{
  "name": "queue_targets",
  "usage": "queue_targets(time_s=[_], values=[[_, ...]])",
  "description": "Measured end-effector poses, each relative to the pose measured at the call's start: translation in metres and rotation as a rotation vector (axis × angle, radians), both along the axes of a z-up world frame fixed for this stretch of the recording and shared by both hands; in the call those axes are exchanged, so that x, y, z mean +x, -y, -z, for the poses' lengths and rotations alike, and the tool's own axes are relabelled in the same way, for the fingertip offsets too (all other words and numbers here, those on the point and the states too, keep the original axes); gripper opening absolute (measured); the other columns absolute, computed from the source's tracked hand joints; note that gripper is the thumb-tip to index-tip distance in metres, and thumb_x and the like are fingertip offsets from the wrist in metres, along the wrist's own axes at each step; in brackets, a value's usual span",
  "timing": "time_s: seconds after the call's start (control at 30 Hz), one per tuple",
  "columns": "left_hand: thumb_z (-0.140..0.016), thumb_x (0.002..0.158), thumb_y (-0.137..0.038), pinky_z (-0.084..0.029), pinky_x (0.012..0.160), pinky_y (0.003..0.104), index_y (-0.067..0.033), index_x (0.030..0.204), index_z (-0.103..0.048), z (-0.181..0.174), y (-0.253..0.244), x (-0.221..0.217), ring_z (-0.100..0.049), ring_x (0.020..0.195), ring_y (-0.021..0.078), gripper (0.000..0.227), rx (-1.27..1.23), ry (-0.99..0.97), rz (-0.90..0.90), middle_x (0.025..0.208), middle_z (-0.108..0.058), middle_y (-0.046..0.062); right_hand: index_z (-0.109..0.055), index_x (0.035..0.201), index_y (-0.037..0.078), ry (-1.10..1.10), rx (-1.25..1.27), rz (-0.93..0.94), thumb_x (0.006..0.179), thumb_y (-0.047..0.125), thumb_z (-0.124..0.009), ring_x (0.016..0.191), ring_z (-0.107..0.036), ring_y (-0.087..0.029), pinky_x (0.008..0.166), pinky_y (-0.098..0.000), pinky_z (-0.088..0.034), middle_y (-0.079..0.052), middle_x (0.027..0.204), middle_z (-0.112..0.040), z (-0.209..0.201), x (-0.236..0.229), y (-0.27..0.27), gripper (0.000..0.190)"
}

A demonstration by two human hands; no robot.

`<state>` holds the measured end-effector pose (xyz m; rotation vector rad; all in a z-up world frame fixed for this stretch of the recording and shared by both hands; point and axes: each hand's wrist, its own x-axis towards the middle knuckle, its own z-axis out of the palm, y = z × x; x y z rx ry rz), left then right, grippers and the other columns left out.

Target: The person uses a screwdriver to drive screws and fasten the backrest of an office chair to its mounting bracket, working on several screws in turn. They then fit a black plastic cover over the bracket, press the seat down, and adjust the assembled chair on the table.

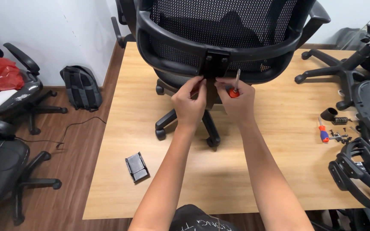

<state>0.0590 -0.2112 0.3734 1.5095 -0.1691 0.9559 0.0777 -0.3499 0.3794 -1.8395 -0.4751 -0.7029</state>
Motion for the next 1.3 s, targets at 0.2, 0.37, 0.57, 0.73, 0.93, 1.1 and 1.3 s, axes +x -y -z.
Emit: queue_targets(time_s=[0.2, 0.37, 0.57, 0.73, 0.93, 1.1, 1.3], values=[[-0.081, 0.088, -0.009, -0.064, 0.078, 0.026, 0.0016, 0.106, -0.076, 0.001, 0.008, 0.003, -0.08, 0.084, 0.0186, 0.022, 0.014, 0.028, -0.107, 0.095, -0.079, 0.014, -0.077, 0.108, -0.001, -0.019, 0.069, -0.034, 0.094, 0.003, -0.076, 0.078, -0.065, -0.005, 0.069, -0.0198, -0.051, -0.006, 0.091, -0.077, 0.007, 0.007, 0.001, 0.014], [-0.08, 0.089, -0.005, -0.062, 0.07, 0.027, -0.0017, 0.105, -0.077, 0.006, 0.012, 0.008, -0.076, 0.076, 0.0197, 0.016, 0.133, 0.074, -0.241, 0.094, -0.076, 0.013, -0.076, 0.105, -0.001, 0.031, 0.103, -0.059, 0.093, 0.002, -0.077, 0.08, -0.066, -0.005, 0.071, -0.0197, -0.052, -0.006, 0.093, -0.077, 0.013, 0.01, 0.002, 0.012], [-0.075, 0.088, 0.004, -0.063, 0.078, 0.029, -0.0052, 0.111, -0.078, 0.009, 0.01, 0.007, -0.074, 0.087, 0.0215, 0.025, 0.342, 0.148, -0.288, 0.105, -0.07, 0.011, -0.074, 0.103, -0.001, 0.113, 0.104, -0.016, 0.094, 0.003, -0.079, 0.077, -0.062, -0.003, 0.068, -0.0189, -0.05, -0.004, 0.09, -0.075, 0.006, 0.003, -0.003, 0.011], [-0.073, 0.089, 0.005, -0.063, 0.083, 0.029, -0.0049, 0.115, -0.077, 0.009, 0.013, 0.009, -0.074, 0.09, 0.0203, 0.028, 0.318, 0.171, -0.236, 0.11, -0.067, 0.01, -0.072, 0.102, -0.002, 0.159, 0.071, 0.037, 0.094, 0.004, -0.078, 0.069, -0.057, -0.002, 0.062, -0.0189, -0.047, -0.003, 0.086, -0.074, 0.003, 0.003, -0.009, 0.011], [-0.079, 0.089, -0.002, -0.061, 0.076, 0.03, 0.0008, 0.104, -0.076, 0.001, 0.012, 0.01, -0.074, 0.086, 0.0216, 0.015, 0.172, 0.15, -0.244, 0.101, -0.074, 0.012, -0.076, 0.097, -0.001, 0.221, -0.037, 0.079, 0.094, 0.0, -0.076, 0.057, -0.049, -0.003, 0.053, -0.0223, -0.038, -0.004, 0.076, -0.07, 0.011, 0.007, -0.006, 0.003], [-0.081, 0.09, -0.005, -0.061, 0.073, 0.03, 0.0009, 0.099, -0.075, 0.013, 0.011, 0.015, -0.075, 0.08, 0.0238, 0.012, 0.216, 0.114, -0.254, 0.094, -0.074, 0.012, -0.075, 0.097, -0.001, 0.225, -0.043, 0.137, 0.088, 0.003, -0.081, 0.058, -0.048, -0.003, 0.054, -0.022, -0.04, -0.004, 0.074, -0.069, 0.01, 0.002, -0.011, 0.011], [-0.073, 0.088, 0.005, -0.061, 0.076, 0.029, -0.004, 0.109, -0.078, 0.007, 0.001, 0.009, -0.073, 0.083, 0.0219, 0.024, 0.361, 0.2, -0.236, 0.101, -0.071, 0.01, -0.075, 0.099, -0.002, 0.259, -0.021, 0.227, 0.09, 0.004, -0.084, 0.063, -0.054, -0.006, 0.057, -0.0237, -0.043, -0.006, 0.077, -0.068, 0.012, 0.001, -0.02, 0.014]])
